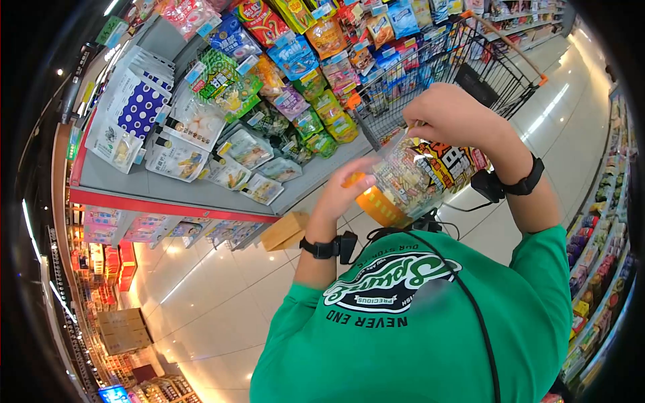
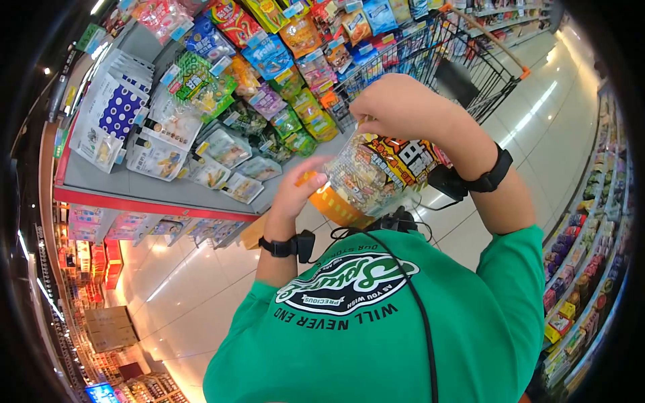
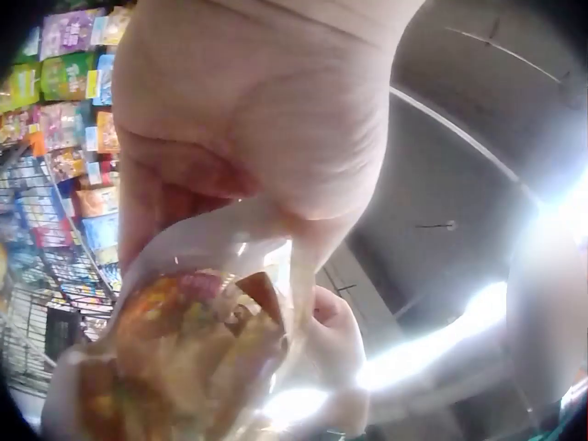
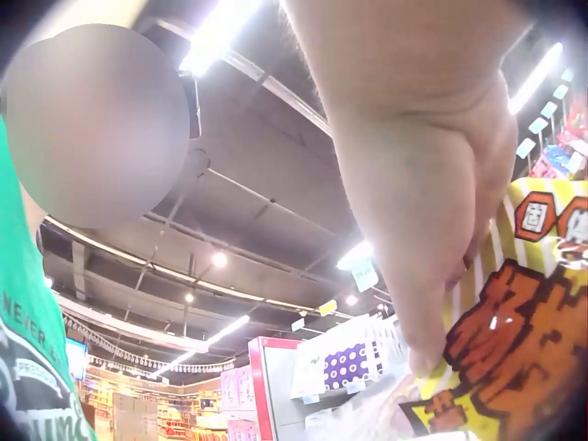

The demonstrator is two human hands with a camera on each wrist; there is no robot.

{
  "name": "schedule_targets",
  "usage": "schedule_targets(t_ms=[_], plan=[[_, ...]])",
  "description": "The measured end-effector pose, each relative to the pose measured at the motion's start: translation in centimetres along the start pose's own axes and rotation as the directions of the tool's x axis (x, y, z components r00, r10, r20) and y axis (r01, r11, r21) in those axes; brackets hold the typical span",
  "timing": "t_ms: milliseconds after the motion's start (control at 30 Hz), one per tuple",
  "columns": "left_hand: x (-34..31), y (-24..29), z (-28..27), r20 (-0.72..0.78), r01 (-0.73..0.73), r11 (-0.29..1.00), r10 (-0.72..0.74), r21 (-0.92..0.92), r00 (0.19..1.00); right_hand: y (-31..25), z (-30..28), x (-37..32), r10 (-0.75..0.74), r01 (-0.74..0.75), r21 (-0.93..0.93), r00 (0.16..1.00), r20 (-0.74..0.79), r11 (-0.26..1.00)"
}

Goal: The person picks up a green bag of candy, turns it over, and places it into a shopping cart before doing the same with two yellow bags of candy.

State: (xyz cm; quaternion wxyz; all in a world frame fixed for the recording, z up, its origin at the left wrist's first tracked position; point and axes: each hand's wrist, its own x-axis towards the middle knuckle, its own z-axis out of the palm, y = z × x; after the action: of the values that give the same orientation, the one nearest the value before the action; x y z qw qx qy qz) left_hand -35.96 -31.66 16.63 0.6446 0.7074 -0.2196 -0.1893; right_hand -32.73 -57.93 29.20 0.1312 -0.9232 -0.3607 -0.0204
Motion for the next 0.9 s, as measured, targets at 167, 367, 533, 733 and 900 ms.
schedule_targets(t_ms=[167,367,533,733,900], plan=[[-5.8,4.6,2.9,-0.281,-0.036,0.999,0.028,-0.023,0.959,-4.3,-3.1,-0.8,-0.228,0.176,-0.175,0.912,-0.341,0.969],[-7.2,8.2,6.1,-0.633,-0.416,0.861,0.151,-0.293,0.759,-3.1,-2.5,-6.7,0.179,0.235,0.267,0.337,-0.924,0.934],[-5.0,10.3,11.3,-0.733,-0.570,0.775,0.216,-0.272,0.645,-2.0,4.3,-11.9,0.442,0.330,0.874,0.764,-0.469,0.357],[1.5,10.9,20.8,-0.582,-0.493,0.844,0.297,-0.211,0.757,0.4,5.5,-20.8,0.428,0.254,0.950,0.849,-0.310,0.183],[5.6,10.7,26.5,-0.494,-0.399,0.901,0.272,-0.170,0.826,4.2,3.6,-27.2,0.486,0.244,0.962,0.830,-0.273,0.124]])
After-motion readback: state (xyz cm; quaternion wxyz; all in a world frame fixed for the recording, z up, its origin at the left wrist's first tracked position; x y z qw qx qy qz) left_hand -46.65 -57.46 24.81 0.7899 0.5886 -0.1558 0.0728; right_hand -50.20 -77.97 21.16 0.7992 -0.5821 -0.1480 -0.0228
